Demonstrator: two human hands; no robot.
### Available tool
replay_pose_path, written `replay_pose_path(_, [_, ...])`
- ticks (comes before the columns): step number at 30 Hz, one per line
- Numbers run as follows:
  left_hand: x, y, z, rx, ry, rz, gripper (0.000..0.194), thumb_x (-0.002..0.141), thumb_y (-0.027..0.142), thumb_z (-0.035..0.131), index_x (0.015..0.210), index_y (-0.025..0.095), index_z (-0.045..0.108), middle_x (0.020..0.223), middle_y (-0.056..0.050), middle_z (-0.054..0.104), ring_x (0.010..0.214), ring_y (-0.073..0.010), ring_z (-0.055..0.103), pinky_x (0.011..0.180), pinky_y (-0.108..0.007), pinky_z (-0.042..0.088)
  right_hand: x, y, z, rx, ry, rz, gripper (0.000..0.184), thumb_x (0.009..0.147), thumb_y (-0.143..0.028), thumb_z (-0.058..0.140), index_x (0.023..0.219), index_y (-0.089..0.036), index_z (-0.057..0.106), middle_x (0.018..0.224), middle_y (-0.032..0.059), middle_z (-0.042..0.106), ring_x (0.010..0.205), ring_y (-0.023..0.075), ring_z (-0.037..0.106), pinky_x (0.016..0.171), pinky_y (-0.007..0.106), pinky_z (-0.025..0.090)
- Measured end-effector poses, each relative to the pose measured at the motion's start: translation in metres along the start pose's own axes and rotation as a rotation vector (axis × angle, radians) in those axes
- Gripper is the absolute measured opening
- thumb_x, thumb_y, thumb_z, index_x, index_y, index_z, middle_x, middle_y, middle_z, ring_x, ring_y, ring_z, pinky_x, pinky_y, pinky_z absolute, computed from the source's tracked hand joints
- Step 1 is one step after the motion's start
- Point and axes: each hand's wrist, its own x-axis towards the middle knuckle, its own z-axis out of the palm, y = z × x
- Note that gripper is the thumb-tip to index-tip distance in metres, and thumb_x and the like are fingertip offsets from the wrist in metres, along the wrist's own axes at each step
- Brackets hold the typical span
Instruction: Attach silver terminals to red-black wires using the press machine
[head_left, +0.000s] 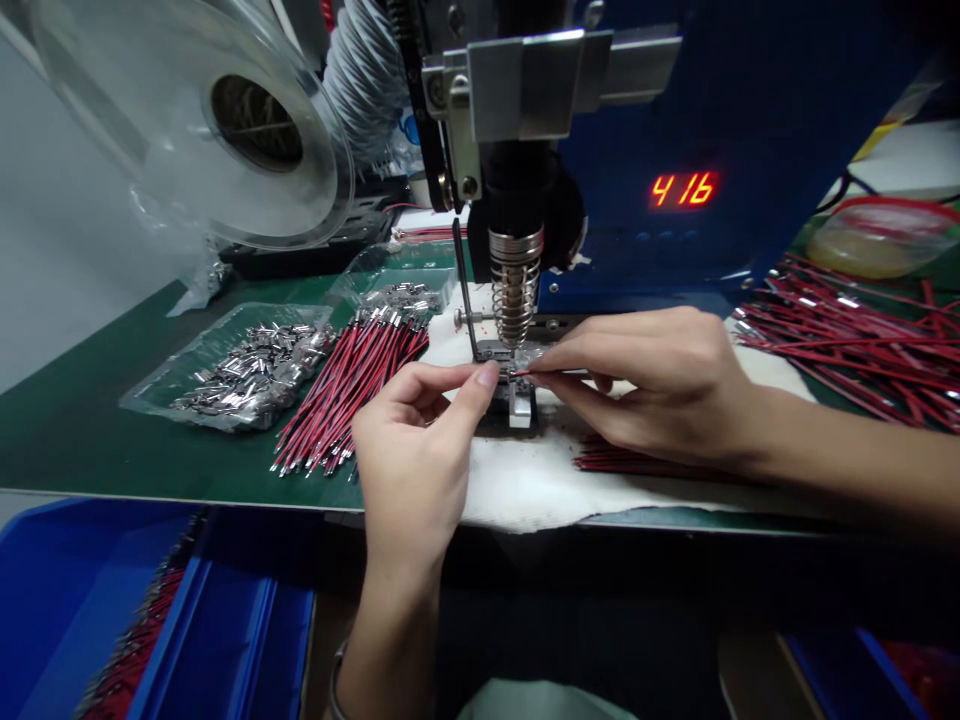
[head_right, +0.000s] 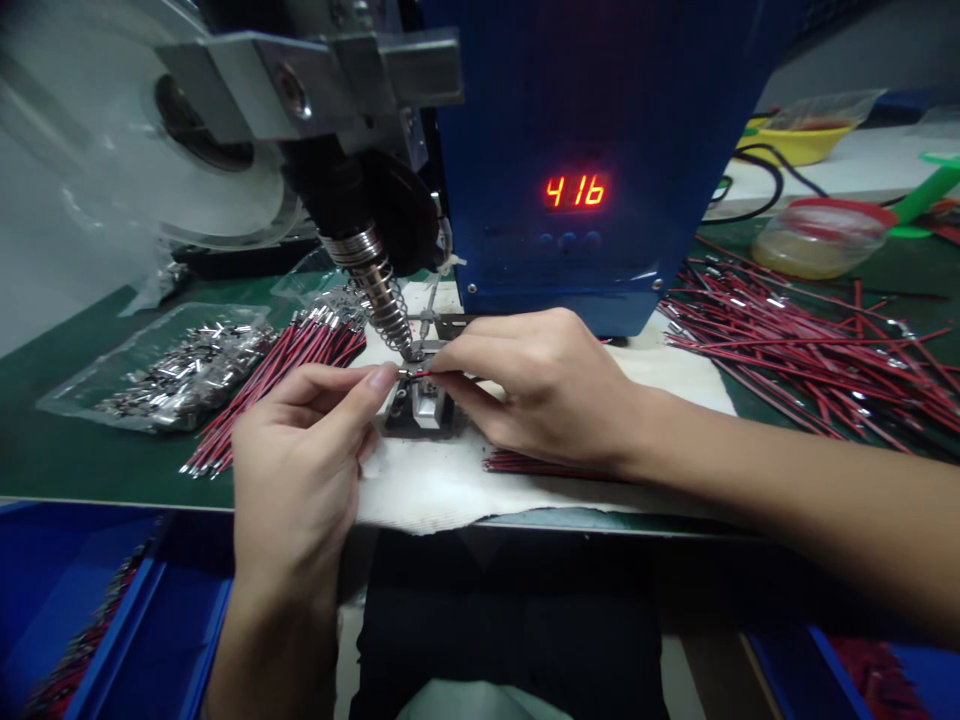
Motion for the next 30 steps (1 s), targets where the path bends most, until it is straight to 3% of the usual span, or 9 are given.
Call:
replay_pose_path(5, [0.0,0.005,0.0,0.134,0.008,-0.018,0.018,0.078,0.035,0.076,0.075,0.018,0.072,0.061,0.003,0.061,0.05,-0.005,0.046,0.051,-0.018,0.039,-0.001,0.004,-0.001,0.013,-0.056,-0.006,0.014,0.091,-0.015,0.059,0.096,-0.011,0.071,0.085,0.0083,0.074,0.07,0.0159,0.067,0.061,0.027,0.049])
replay_pose_path(14, [-0.001,0.01,-0.001,0.242,-0.024,-0.046,0.023,0.077,0.042,0.075,0.076,0.019,0.074,0.056,0.002,0.057,0.049,-0.0063,0.041,0.043,-0.019,0.029,0.003,0.008,-0.003,0.051,-0.137,0.038,0.016,0.091,-0.014,0.057,0.098,-0.011,0.07,0.083,0.0072,0.072,0.066,0.0143,0.062,0.06,0.027,0.044])
replay_pose_path(25, [0.003,0.006,-0.009,0.223,-0.092,-0.027,0.018,0.077,0.039,0.077,0.082,0.022,0.077,0.066,0.002,0.066,0.051,-0.0064,0.046,0.046,-0.018,0.034,0.005,0.01,-0.007,0.117,-0.238,0.047,0.018,0.093,-0.013,0.054,0.1,-0.01,0.07,0.082,0.0056,0.067,0.066,0.0125,0.057,0.06,0.026,0.041])
replay_pose_path(30, [0.001,0.005,-0.009,0.243,-0.098,-0.019,0.02,0.079,0.039,0.074,0.085,0.021,0.076,0.072,0.0,0.07,0.051,-0.0068,0.046,0.047,-0.019,0.035,0.006,0.006,-0.005,0.148,-0.176,0.118,0.014,0.09,-0.015,0.059,0.095,-0.012,0.072,0.08,0.0048,0.071,0.064,0.0117,0.06,0.059,0.024,0.044])
